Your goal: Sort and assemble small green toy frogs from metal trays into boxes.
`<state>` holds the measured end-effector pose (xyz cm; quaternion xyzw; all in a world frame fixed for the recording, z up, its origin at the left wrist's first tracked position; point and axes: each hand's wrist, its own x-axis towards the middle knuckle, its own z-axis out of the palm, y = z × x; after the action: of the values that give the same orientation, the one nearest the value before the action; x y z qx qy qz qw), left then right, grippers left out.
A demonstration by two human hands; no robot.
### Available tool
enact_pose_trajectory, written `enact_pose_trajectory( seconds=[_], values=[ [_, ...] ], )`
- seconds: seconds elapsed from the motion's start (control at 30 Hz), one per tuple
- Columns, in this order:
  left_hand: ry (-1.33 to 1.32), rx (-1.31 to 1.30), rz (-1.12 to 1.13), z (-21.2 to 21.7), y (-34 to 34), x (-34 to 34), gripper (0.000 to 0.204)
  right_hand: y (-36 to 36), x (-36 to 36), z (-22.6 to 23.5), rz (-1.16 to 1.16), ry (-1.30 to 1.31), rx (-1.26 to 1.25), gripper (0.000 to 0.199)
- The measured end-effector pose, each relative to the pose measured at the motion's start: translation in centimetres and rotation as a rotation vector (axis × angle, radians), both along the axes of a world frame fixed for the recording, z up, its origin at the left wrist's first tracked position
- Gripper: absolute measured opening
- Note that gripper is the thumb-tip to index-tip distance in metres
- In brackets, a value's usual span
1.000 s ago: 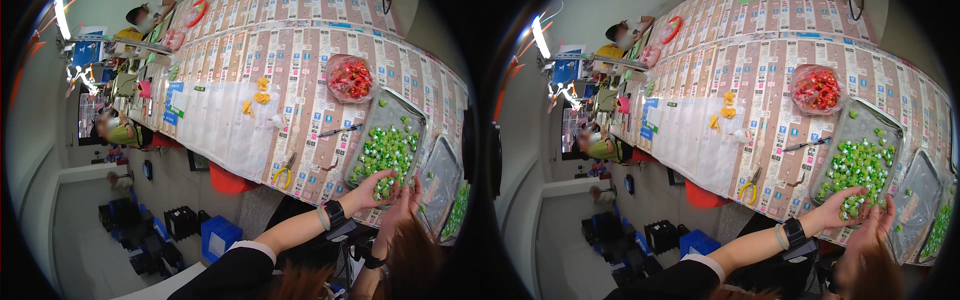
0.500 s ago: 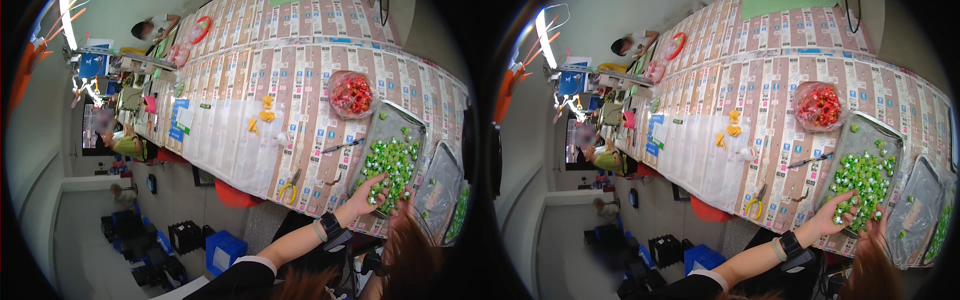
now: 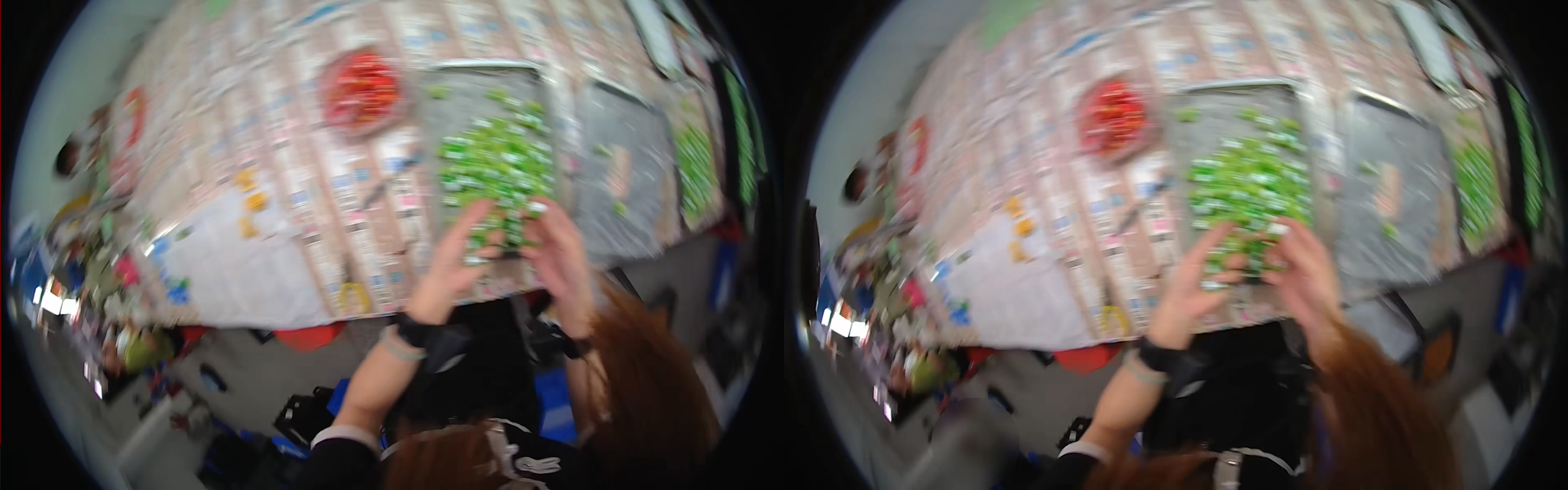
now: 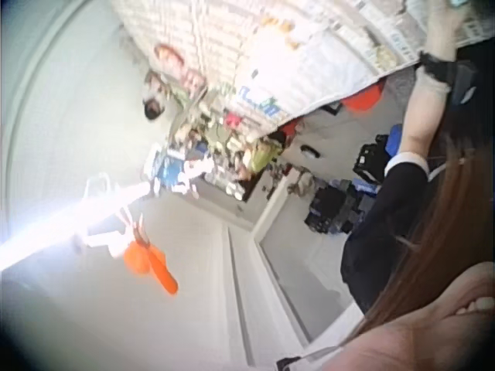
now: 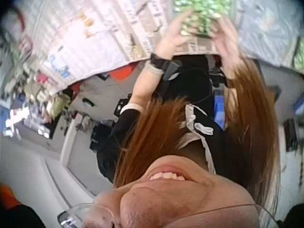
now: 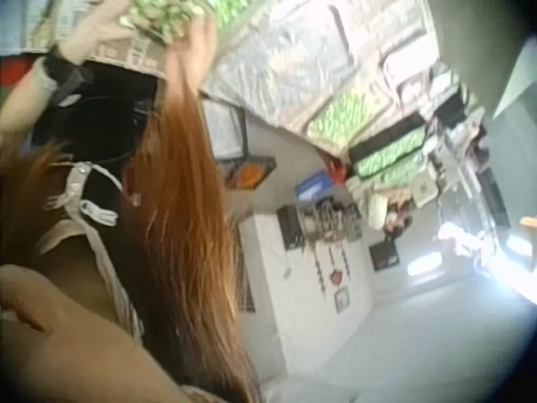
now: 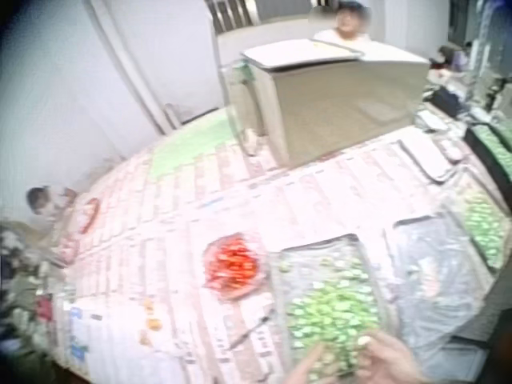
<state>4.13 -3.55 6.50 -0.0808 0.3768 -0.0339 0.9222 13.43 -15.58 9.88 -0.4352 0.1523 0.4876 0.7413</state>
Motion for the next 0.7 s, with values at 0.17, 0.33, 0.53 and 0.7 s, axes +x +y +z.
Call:
enact_pose_trajectory(
  seconds=[0.17,0.33,0.53,0.7],
  values=[
    [0.025,0.307,-0.071,4.4,-0.3,0.0,0.021,-1.0,0.2,0.5,0.007,0.301,0.340,0.036],
    [0.022,0.421,-0.062,5.8,-0.2,0.5,0.028,-0.9,-0.3,-0.2,0.041,0.366,0.407,0.032],
    [-0.004,-0.054,0.122,4.3,-0.5,0.5,0.025,-0.7,-0.1,0.1,-0.005,0.198,0.258,0.029],
    [0.024,0.343,-0.122,4.7,-1.3,1.0,0.023,-0.3,-0.4,0.5,0.137,-0.464,-0.090,0.027]
  ],
)
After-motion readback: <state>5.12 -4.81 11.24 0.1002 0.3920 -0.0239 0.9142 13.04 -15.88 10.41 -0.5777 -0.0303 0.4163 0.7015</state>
